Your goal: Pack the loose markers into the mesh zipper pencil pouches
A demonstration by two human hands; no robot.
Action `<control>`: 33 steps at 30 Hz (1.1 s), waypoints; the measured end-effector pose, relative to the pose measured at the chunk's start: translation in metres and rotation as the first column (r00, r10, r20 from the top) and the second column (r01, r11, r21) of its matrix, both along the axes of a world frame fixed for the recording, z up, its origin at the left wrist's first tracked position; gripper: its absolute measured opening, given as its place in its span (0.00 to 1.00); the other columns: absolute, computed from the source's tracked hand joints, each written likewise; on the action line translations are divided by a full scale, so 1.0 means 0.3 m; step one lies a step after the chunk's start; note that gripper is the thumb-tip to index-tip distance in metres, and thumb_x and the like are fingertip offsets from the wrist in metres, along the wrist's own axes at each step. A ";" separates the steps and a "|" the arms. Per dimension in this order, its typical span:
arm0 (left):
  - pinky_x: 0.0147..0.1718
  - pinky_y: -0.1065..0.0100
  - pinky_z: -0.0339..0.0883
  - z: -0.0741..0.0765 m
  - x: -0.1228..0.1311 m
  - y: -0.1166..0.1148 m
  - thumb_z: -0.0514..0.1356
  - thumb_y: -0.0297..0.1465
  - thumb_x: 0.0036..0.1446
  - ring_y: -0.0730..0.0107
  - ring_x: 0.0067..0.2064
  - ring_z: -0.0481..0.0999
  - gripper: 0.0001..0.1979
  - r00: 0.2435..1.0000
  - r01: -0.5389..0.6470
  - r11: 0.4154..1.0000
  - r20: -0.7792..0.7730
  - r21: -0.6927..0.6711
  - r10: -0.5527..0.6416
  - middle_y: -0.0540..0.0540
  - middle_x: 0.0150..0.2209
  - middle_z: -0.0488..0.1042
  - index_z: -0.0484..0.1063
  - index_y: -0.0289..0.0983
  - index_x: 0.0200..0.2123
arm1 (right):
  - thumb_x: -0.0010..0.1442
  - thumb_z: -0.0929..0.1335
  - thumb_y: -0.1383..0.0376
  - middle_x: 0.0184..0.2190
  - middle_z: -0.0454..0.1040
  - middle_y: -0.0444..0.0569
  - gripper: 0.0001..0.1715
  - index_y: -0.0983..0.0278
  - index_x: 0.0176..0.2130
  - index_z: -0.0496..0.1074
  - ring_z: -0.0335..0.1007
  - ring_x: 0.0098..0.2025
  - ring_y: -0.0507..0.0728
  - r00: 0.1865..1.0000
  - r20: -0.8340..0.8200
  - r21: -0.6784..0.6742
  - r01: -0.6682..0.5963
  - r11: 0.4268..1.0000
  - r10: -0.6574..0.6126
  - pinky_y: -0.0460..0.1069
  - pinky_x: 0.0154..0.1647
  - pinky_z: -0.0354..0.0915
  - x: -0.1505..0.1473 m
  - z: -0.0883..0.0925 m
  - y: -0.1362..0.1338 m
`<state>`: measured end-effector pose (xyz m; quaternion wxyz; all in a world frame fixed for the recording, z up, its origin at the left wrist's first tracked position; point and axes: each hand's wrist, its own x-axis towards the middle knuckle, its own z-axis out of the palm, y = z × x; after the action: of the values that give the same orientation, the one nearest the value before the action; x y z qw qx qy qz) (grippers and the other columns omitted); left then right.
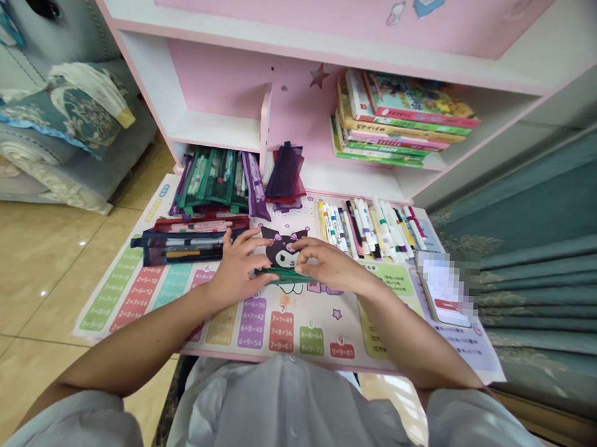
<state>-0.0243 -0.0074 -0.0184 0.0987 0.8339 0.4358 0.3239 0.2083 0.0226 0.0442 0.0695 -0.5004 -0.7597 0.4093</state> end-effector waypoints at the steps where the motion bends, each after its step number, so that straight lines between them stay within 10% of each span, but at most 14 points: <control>1: 0.65 0.36 0.36 0.000 0.000 0.000 0.69 0.40 0.53 0.49 0.63 0.64 0.11 1.000 -0.002 1.000 -0.002 -0.001 0.002 0.47 0.51 0.76 0.74 0.41 0.27 | 0.59 0.69 0.63 0.60 0.69 0.49 0.09 0.61 0.27 0.70 0.60 0.65 0.62 1.000 -0.002 0.001 0.001 1.000 -0.001 0.62 0.66 0.54 0.003 -0.002 0.000; 33: 0.65 0.38 0.34 0.002 0.000 0.003 0.67 0.41 0.54 0.49 0.62 0.65 0.10 1.000 -0.009 0.999 -0.026 -0.036 0.008 0.48 0.52 0.76 0.76 0.42 0.28 | 0.59 0.68 0.64 0.60 0.69 0.49 0.07 0.60 0.29 0.72 0.62 0.64 0.60 1.000 -0.017 0.017 0.005 1.000 -0.005 0.62 0.66 0.55 0.042 -0.020 0.001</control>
<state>-0.0243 -0.0065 -0.0179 0.1067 0.8342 0.4463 0.3058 0.2210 0.0229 0.0380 0.0811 -0.4982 -0.7614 0.4069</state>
